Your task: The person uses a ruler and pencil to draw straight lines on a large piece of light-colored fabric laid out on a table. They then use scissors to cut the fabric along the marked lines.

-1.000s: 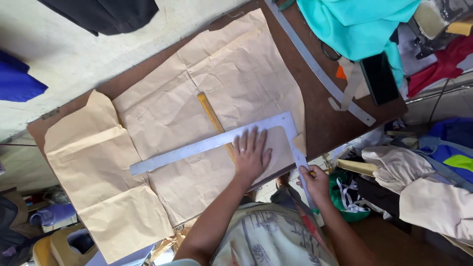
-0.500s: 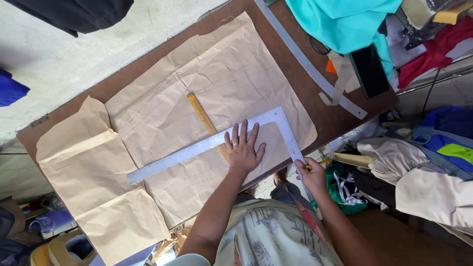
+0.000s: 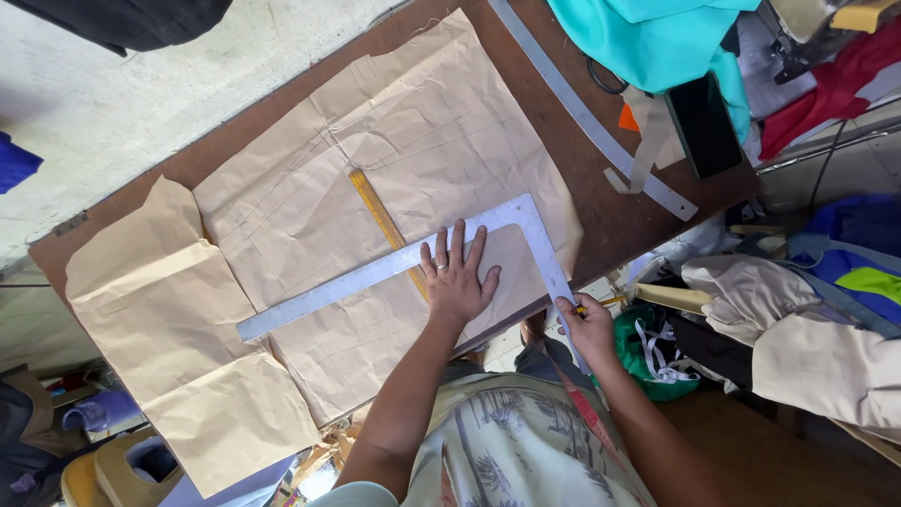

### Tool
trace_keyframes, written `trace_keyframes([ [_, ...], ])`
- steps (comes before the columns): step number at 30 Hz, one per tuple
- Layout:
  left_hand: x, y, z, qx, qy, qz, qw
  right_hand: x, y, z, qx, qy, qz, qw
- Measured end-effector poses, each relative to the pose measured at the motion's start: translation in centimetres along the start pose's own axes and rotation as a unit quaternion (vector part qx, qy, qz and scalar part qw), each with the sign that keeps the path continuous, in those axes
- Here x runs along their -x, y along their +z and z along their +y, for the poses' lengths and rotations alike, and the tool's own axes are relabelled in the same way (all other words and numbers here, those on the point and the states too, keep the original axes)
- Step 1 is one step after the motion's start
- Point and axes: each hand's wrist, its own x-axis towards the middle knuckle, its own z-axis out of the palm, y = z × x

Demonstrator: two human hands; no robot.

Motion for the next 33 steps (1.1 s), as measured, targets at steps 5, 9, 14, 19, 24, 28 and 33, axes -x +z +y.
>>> trace_keyframes([
  [5,0.0,0.3,0.0,0.002,0.004,0.013,1.0,-0.2,-0.1,0.9,-0.005,0.001,-0.001,1.0],
  [9,-0.1,0.7,-0.1,0.0,0.004,0.023,1.0,0.0,-0.4,0.2,0.013,0.005,-0.01,1.0],
  [14,-0.2,0.7,-0.1,-0.008,0.003,0.027,1.0,-0.6,-0.5,-0.2,0.395,-0.391,0.196,0.808],
  [19,-0.2,1.1,0.0,-0.02,0.001,0.026,0.999,0.8,4.6,-8.9,0.447,-0.515,-0.139,0.718],
  [24,-0.3,0.8,-0.1,-0.019,-0.002,0.021,1.0,-3.8,2.0,-7.5,0.496,-0.52,0.103,0.688],
  [28,-0.1,0.7,0.1,-0.013,-0.003,0.023,1.0,-4.1,-1.5,-5.4,0.485,-0.51,0.163,0.691],
  [33,-0.2,0.8,0.0,-0.016,-0.003,0.025,1.0,-3.0,-1.2,-5.6,0.437,-0.496,0.15,0.736],
])
